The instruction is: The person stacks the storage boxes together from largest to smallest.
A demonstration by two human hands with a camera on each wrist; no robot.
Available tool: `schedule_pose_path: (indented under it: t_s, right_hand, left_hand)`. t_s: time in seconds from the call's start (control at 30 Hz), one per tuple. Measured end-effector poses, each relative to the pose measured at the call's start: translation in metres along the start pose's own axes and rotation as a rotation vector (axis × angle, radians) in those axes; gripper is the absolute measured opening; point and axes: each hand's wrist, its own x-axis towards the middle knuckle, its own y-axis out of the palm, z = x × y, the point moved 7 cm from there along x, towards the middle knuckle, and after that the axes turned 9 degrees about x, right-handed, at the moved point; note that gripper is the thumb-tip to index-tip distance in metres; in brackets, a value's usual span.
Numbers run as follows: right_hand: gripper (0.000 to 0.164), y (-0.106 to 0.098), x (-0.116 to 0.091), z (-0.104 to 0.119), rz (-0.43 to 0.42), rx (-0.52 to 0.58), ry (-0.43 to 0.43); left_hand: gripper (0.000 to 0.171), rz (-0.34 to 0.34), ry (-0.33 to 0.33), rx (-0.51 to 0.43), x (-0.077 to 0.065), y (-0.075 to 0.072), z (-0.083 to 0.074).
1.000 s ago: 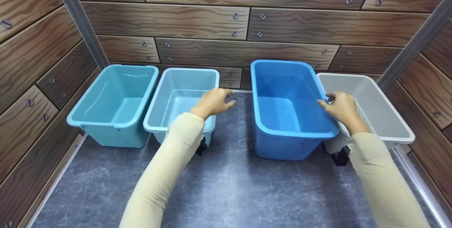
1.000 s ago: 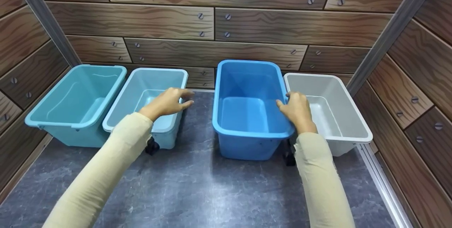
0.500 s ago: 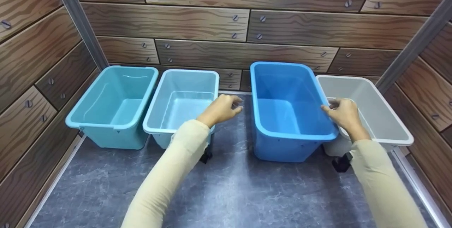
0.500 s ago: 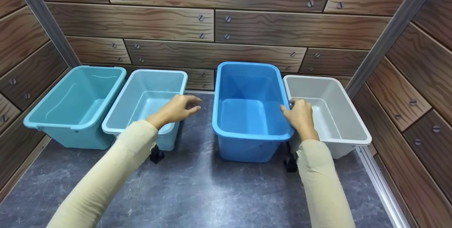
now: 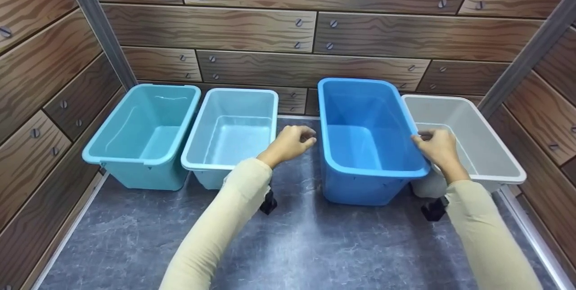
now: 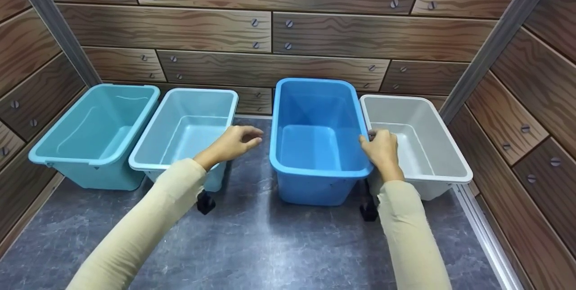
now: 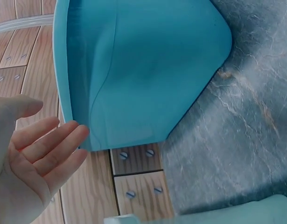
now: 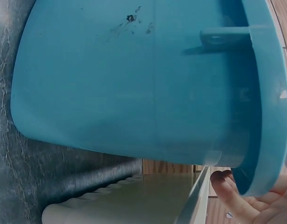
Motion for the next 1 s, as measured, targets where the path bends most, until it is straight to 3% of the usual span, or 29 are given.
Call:
schedule_pose_path:
  t_s: [0.23, 0.6, 0.83, 1.0]
  right_hand:
    - [0.037, 0.000, -0.002, -0.004, 0.006, 0.032, 0.033]
    - [0.039, 0.008, -0.004, -0.016, 0.017, 0.134, 0.154]
    - [0.043, 0.012, -0.005, -0.022, 0.042, 0.153, 0.217]
    - [0.043, 0.013, -0.004, -0.022, 0.051, 0.167, 0.218]
  left_hand:
    - [0.032, 0.015, -0.016, -0.063, 0.001, 0.007, -0.003]
    - [0.045, 0.046, -0.112, -0.243, -0.001, 0.025, -0.004]
    - [0.050, 0.006, -0.143, -0.326, 0.000, 0.030, -0.006]
    - [0.051, -0.024, -0.162, -0.352, 0.001, 0.032, -0.007]
